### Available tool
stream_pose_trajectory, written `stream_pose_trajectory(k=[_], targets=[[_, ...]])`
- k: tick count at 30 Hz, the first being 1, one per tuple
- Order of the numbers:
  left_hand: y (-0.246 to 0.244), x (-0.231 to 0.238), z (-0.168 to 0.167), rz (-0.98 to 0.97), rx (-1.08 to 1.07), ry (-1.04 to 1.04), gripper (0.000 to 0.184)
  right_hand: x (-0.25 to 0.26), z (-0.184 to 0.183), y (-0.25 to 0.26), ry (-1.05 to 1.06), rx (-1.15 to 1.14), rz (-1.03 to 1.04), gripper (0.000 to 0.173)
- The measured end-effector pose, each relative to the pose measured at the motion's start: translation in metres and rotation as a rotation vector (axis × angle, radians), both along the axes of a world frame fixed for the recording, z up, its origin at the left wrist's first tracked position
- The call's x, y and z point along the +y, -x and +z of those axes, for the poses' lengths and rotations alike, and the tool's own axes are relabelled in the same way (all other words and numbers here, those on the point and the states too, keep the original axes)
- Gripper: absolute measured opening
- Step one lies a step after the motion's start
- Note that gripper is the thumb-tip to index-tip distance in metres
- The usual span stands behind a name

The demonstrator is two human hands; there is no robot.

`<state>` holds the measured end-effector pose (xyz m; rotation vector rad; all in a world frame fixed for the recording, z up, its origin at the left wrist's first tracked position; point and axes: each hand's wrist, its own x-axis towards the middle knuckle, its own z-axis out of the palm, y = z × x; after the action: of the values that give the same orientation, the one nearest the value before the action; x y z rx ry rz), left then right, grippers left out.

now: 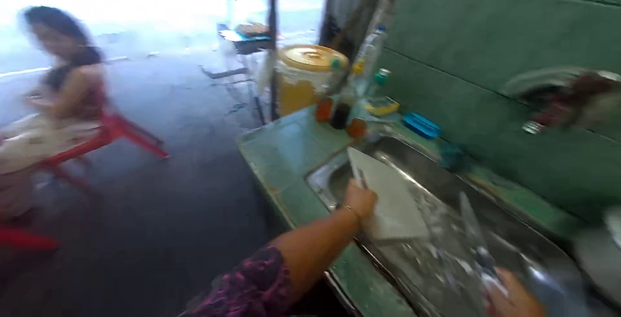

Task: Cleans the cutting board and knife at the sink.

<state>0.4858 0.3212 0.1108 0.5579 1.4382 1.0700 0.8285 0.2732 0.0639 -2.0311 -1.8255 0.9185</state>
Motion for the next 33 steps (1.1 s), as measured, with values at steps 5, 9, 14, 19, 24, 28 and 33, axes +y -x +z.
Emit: stream_pose_trajectory(k=[5, 9, 14, 19, 24, 28, 33], targets=[[0.001, 0.022, -0.007, -0.075, -0.098, 0.025, 0.063, 0.021, 0.007, 0.03, -0.061, -0.239, -0.003, 0.036], [0.012, 0.044, 0.001, -0.141, -0.084, 0.032, 0.071, 0.05, 0.016, 0.057, 0.043, -0.311, -0.06, 0.038], [0.033, 0.07, -0.009, -0.239, -0.188, 0.014, 0.071, 0.082, 0.015, 0.129, 0.163, -0.334, -0.178, 0.034], [0.061, 0.097, -0.015, -0.394, -0.124, 0.018, 0.075, 0.097, 0.011, 0.2, 0.104, -0.303, -0.261, 0.03], [0.074, 0.111, -0.012, -0.419, -0.133, 0.034, 0.077, 0.091, 0.044, 0.272, 0.077, -0.241, -0.112, 0.025], [0.072, 0.121, -0.018, -0.424, -0.14, 0.066, 0.078, 0.101, -0.007, 0.231, 0.138, -0.277, -0.26, 0.033], [0.069, 0.118, -0.013, -0.452, -0.145, 0.025, 0.078, 0.118, -0.022, 0.198, 0.23, -0.26, -0.472, 0.035]])
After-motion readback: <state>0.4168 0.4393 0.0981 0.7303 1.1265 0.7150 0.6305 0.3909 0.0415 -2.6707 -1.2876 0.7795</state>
